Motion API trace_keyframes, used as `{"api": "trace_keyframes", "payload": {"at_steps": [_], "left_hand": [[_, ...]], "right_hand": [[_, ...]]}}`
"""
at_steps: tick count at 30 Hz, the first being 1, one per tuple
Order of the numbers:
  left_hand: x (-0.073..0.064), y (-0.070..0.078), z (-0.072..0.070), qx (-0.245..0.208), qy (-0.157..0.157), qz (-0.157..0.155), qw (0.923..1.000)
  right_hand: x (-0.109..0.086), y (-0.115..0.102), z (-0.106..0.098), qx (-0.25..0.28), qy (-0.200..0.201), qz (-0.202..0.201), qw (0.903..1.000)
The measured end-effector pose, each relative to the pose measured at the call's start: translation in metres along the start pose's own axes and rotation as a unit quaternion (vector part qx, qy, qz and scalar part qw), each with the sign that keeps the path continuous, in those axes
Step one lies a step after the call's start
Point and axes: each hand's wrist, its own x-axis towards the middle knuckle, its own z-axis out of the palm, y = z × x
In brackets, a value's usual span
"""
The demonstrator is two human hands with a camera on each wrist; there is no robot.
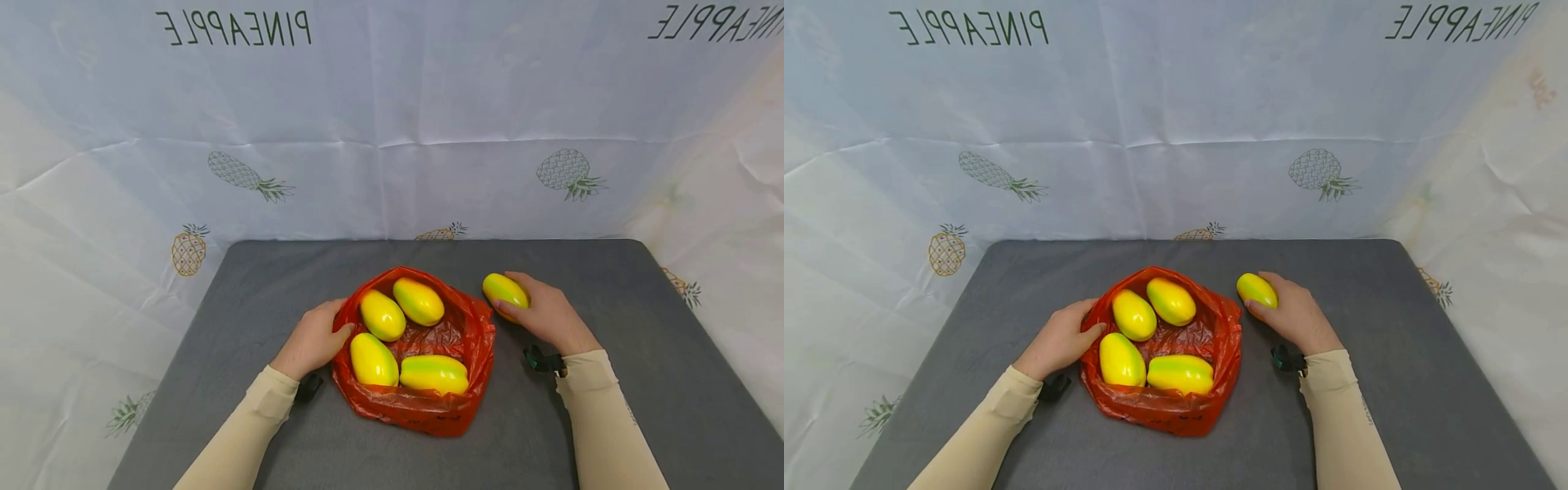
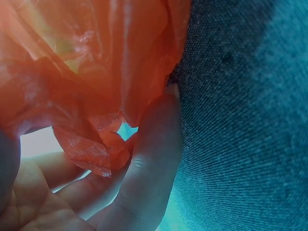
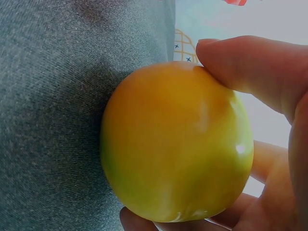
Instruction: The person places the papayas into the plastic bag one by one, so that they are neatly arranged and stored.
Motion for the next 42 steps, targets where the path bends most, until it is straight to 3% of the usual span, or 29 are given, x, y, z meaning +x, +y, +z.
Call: {"api": "trace_keyframes", "payload": {"at_steps": [25,42], "left_hand": [[0.000,0.000,0.000,0.007,0.003,0.001,1.0000],[0.000,0.001,0.000,0.012,0.007,0.007,0.9999]], "right_hand": [[-0.003,-0.001,-0.009,-0.014,0.014,-0.022,0.9995],[-0.029,-0.041,-0.037,-0.025,0.040,-0.044,0.9979]]}}
